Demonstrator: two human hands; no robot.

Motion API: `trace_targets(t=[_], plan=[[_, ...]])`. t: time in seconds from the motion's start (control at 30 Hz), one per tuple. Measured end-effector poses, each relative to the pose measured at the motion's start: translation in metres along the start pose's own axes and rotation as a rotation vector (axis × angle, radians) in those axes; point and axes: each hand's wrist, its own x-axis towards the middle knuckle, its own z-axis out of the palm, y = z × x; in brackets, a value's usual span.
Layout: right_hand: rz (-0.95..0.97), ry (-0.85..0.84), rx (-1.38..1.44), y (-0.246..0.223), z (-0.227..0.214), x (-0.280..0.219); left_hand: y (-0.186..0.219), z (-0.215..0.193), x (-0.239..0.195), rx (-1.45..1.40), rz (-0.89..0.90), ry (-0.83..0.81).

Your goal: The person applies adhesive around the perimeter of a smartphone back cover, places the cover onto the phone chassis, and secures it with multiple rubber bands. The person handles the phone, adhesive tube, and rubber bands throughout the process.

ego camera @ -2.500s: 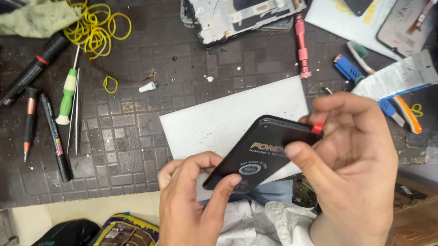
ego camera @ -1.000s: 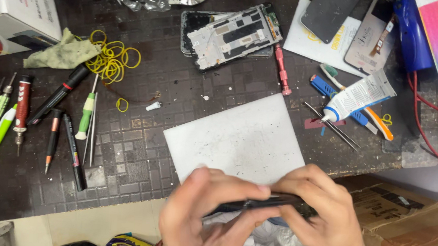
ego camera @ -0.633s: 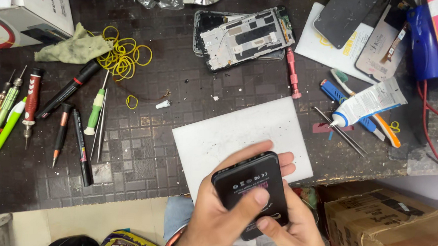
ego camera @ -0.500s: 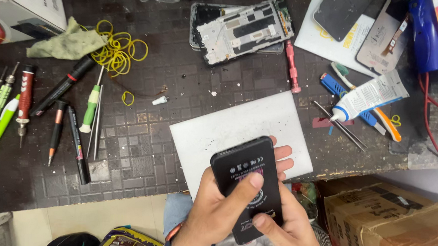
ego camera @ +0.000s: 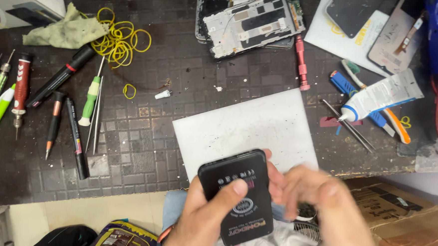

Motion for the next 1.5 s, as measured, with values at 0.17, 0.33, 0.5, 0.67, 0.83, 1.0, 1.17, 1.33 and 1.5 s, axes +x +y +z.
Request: trace_targets(t=[0.17, 0.33, 0.5, 0.67, 0.83, 1.0, 1.17, 1.33, 1.5], plan=[[0.094, 0.092, -0.621, -0.074, 0.021, 0.064, 0.000, 0.001, -0.014, -0.038, -0.183, -0.071], [-0.409, -0.265, -1.061, -0.092, 0.075, 0.169, 0.000, -0.007, -0.019, -0.032, -0.188, -0.191], [-0.682, -0.191, -1.497, -0.055, 0.110, 0.260, -0.007, -0.015, -0.022, -0.022, -0.229, -0.127], [-0.706, -0.172, -1.586, -0.036, 0.128, 0.317, -0.009, -0.019, -0.027, -0.052, -0.182, -0.188], [-0.735, -0.215, -1.668, -0.016, 0.140, 0.346, -0.007, -0.025, -0.033, -0.035, -0.228, -0.198], [-0.620, -0.253, -1.695, 0.003, 0.144, 0.356, -0.008, -0.027, -0.032, -0.036, -0.207, -0.208], [-0.701, -0.229, -1.639, 0.002, 0.146, 0.352, -0.007, -0.025, -0.032, -0.054, -0.197, -0.205], [-0.850, -0.131, -1.374, -0.034, 0.137, 0.333, -0.006, -0.024, -0.033, -0.075, -0.196, -0.180], [-0.856, -0.194, -1.215, -0.087, 0.110, 0.265, -0.009, -0.020, -0.027, -0.103, -0.172, -0.147]])
